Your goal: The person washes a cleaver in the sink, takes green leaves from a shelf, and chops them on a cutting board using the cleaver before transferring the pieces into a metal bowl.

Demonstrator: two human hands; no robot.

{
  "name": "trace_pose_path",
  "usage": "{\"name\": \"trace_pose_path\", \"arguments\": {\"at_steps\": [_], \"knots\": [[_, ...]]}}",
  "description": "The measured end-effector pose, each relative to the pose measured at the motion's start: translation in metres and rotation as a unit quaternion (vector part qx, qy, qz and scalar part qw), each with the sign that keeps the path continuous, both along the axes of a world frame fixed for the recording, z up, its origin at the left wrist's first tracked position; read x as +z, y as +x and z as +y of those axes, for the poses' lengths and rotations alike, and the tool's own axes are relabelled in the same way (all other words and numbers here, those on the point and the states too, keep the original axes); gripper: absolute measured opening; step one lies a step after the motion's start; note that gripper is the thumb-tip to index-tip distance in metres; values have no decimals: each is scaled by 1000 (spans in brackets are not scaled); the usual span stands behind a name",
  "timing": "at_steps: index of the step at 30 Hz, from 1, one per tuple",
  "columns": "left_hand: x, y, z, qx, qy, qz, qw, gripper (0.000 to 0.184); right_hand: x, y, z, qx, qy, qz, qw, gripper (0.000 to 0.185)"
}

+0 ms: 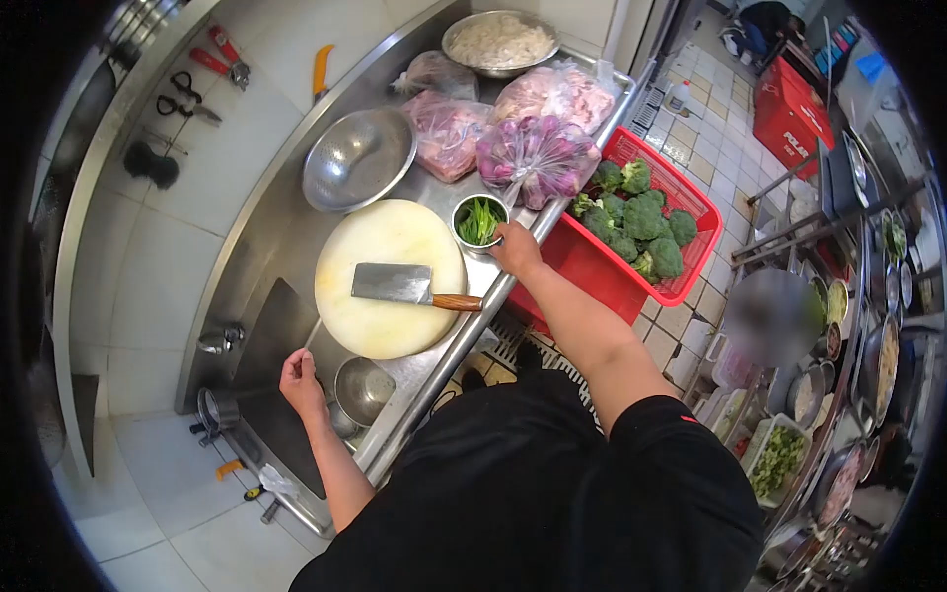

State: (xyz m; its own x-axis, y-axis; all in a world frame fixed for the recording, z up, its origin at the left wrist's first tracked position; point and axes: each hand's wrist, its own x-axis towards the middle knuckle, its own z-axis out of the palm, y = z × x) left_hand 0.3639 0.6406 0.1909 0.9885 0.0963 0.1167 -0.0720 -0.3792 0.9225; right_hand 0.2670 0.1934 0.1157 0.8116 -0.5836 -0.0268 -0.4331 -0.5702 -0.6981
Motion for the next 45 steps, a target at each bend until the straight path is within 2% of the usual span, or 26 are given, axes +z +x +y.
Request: {"name": "trace_pose_path", "arguments": {"at_steps": [3, 5, 6, 8, 11, 13, 15, 18, 20, 22, 23, 25, 27, 29, 32, 33, 35, 36, 37, 38, 39, 41, 43, 45], "knots": [[3, 8, 1, -27, -5, 1, 1000, 12, 14, -21, 10, -49, -5, -66, 997, 27], [0, 12, -4, -46, -38, -11, 998, 13, 30, -47, 13, -88, -42, -63, 993, 26], [6, 12, -10, -57, -19, 1, 998, 13, 43, -64, 16, -87, -45, -83, 992, 25], [-2, 17, -22, -112, -26, 5, 993, 14, 61, -106, 23, -92, -89, -107, 986, 24], [-14, 27, -54, -195, -24, 42, 980, 17, 87, -169, 43, -203, -121, -80, 968, 23], [-20, 29, -86, -295, -29, 16, 955, 18, 88, -217, 50, -202, -132, -70, 968, 23], [-2, 21, -118, -347, -36, 11, 937, 19, 85, -267, 59, -282, -109, -51, 952, 24], [26, -6, -158, -416, 18, -94, 904, 19, 73, -344, 68, -355, -124, -24, 926, 25], [30, -28, -170, -440, 12, -89, 893, 19, 81, -388, 82, -429, -1, 0, 904, 25], [26, -60, -187, -459, -18, -47, 887, 17, 69, -429, 93, -431, -6, 1, 902, 25], [15, -75, -193, -477, -3, -61, 877, 17, 65, -449, 97, -425, -11, 8, 905, 25], [-12, -114, -209, -509, -18, 34, 860, 18, 63, -481, 101, -416, 10, 2, 910, 26], [-11, -173, -236, -551, 34, 103, 827, 24, 69, -508, 96, -399, 35, 2, 916, 26], [-4, -234, -268, -603, 72, 126, 784, 27, 77, -529, 94, -361, 41, -77, 928, 27], [-15, -316, -322, -687, 46, 132, 713, 33, 84, -562, 81, -344, 58, -76, 934, 26], [-16, -340, -342, -709, 23, 201, 676, 40, 98, -569, 75, -332, 61, -54, 940, 25], [-27, -384, -379, -693, -29, 340, 635, 47, 101, -581, 62, -323, 56, -66, 942, 25], [-24, -405, -398, -693, -32, 344, 632, 47, 117, -582, 53, -313, 80, -87, 942, 26], [-21, -423, -418, -640, -71, 456, 615, 51, 134, -581, 43, -294, 56, -87, 950, 26], [-18, -436, -438, -576, -108, 560, 586, 57, 141, -580, 31, -274, 45, -109, 954, 25], [-15, -444, -457, -572, -178, 636, 486, 60, 143, -578, 19, -256, 35, -131, 957, 25], [-14, -451, -487, -560, -230, 685, 404, 54, 143, -573, -8, -249, 21, -146, 957, 25], [-15, -453, -517, -577, -231, 643, 448, 45, 134, -576, -34, -254, -1, -130, 958, 25], [-19, -453, -550, -610, -185, 607, 475, 44, 135, -580, -60, -284, 8, -117, 951, 25]]}}
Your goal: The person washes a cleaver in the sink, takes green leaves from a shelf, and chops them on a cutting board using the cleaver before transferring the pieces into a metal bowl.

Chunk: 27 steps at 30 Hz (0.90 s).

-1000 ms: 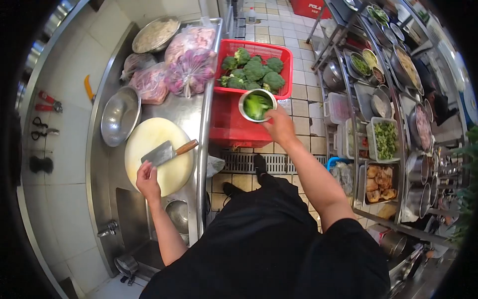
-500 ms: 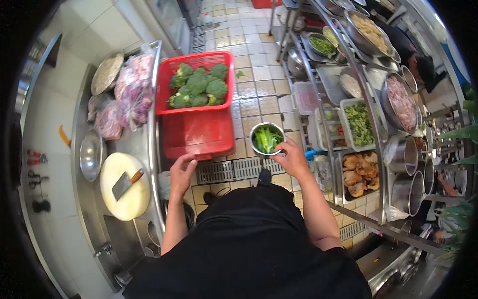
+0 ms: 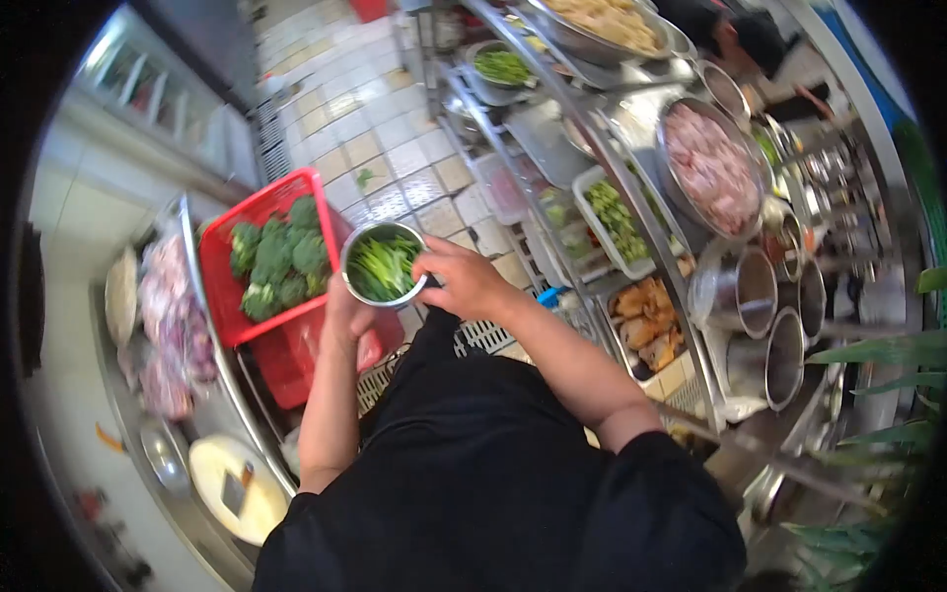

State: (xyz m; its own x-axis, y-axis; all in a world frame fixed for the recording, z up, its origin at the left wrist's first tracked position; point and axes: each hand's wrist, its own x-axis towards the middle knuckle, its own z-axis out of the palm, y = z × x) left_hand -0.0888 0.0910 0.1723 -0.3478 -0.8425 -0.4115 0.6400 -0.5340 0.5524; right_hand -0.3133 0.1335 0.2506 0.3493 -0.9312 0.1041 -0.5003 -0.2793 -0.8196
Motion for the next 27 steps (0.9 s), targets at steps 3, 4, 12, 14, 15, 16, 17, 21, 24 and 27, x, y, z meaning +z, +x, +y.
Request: {"name": "trace_pose_path", "arguments": {"at_steps": [3, 4, 12, 14, 15, 16, 17, 21, 24, 27], "knots": [[0, 15, -53, -105, -6, 39, 994, 49, -27, -21, -46, -59, -65, 24, 996, 27], [-19, 27, -78, -176, -51, 157, 970, 51, -25, -32, -58, -84, -56, 28, 994, 27], [-20, 93, -236, -13, -89, -87, 992, 42, -29, -96, -125, -299, 34, 44, 953, 21], [-18, 110, -269, 77, -45, -126, 988, 39, -24, -103, -135, -327, 50, 72, 941, 24], [-22, 124, -278, 79, -36, -128, 988, 39, -6, -97, -142, -332, 48, 162, 928, 25], [-25, 136, -290, 109, -31, -163, 980, 37, -9, -101, -149, -326, 48, 164, 930, 25], [-27, 146, -301, 143, -27, -196, 970, 36, -18, -109, -157, -324, 70, 127, 935, 23], [-41, 167, -322, 174, -5, -220, 960, 33, -26, -99, -230, -283, 127, 108, 944, 21], [-33, 163, -332, 172, -22, -302, 938, 38, -36, -80, -312, -213, 162, 131, 955, 22], [-46, 176, -353, 160, -35, -323, 932, 43, -43, -54, -402, -79, 136, 126, 980, 27]]}}
